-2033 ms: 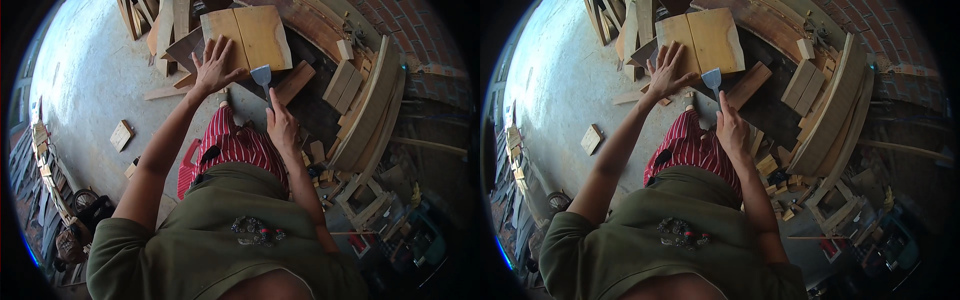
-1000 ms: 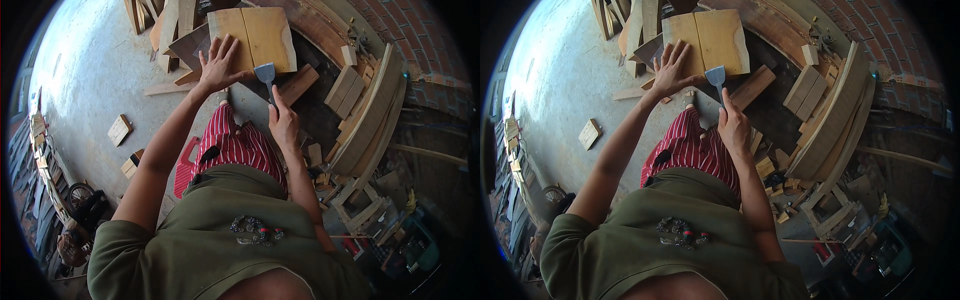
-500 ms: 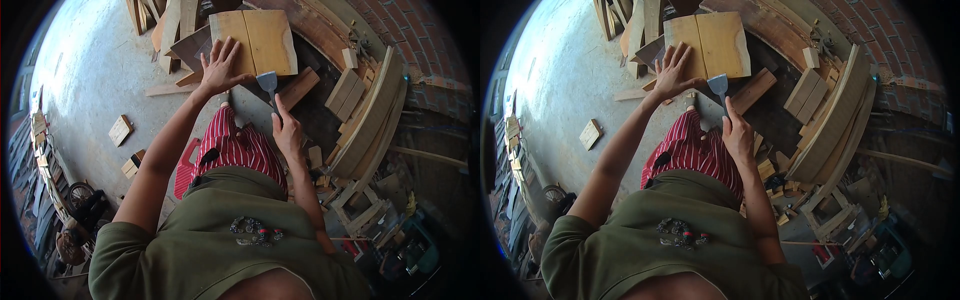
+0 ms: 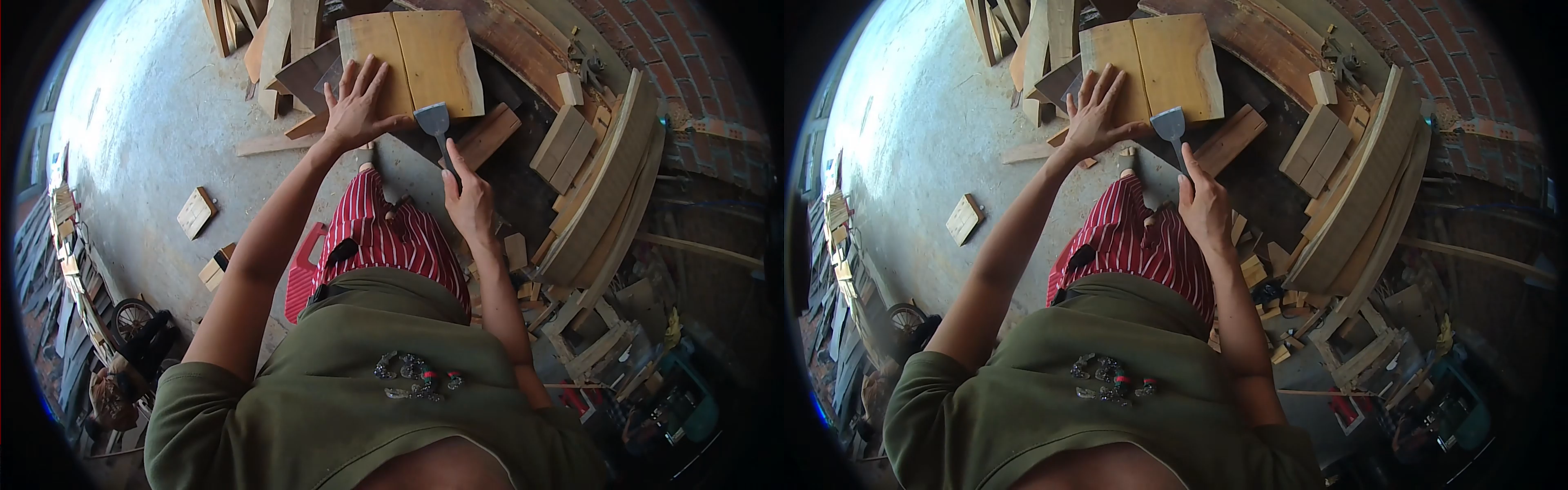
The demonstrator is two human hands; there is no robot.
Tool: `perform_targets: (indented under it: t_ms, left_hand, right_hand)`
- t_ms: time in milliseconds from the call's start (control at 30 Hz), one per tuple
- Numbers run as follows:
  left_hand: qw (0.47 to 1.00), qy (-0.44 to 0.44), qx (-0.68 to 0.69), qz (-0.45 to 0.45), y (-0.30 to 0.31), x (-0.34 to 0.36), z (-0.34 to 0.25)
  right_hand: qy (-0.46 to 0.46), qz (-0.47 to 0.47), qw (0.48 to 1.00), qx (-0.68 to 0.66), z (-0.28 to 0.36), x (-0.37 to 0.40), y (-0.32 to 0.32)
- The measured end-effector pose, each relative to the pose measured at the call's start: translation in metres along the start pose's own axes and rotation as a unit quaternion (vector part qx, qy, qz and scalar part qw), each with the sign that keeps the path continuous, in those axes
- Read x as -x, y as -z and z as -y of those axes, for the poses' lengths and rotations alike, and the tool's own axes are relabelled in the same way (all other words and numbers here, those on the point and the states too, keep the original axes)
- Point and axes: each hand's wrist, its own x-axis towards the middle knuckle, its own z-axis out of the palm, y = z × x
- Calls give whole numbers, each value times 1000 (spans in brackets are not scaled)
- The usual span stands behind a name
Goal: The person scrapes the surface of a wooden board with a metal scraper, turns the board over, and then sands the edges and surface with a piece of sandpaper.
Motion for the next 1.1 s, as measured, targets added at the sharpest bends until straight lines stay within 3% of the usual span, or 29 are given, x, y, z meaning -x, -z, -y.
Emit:
perform_targets:
  t_ms: [200,400,467,567,767,867,1100]
  left_hand:
    - [1000,-1,4,0,2,0,-1]
    - [1000,-5,-5,2,-2,0,1]
    - [1000,0,-9,2,-1,-1,1]
    - [1000,5,6,6,1,1,-1]
    - [1000,5,7,9,3,-1,-3]
    - [1000,6,6,6,4,1,-3]
    - [1000,2,9,1,4,-1,-3]
  right_hand:
    - [30,-20,999,15,-1,2,-2]
    - [-38,11,998,47,14,-15,-2]
    - [18,-32,999,30,5,-7,-6]
    - [31,-35,999,22,2,-6,-5]
    - [-31,8,997,66,16,-27,-2]
    - [11,-24,999,46,9,-19,-2]
    - [-23,-4,996,84,18,-38,-7]
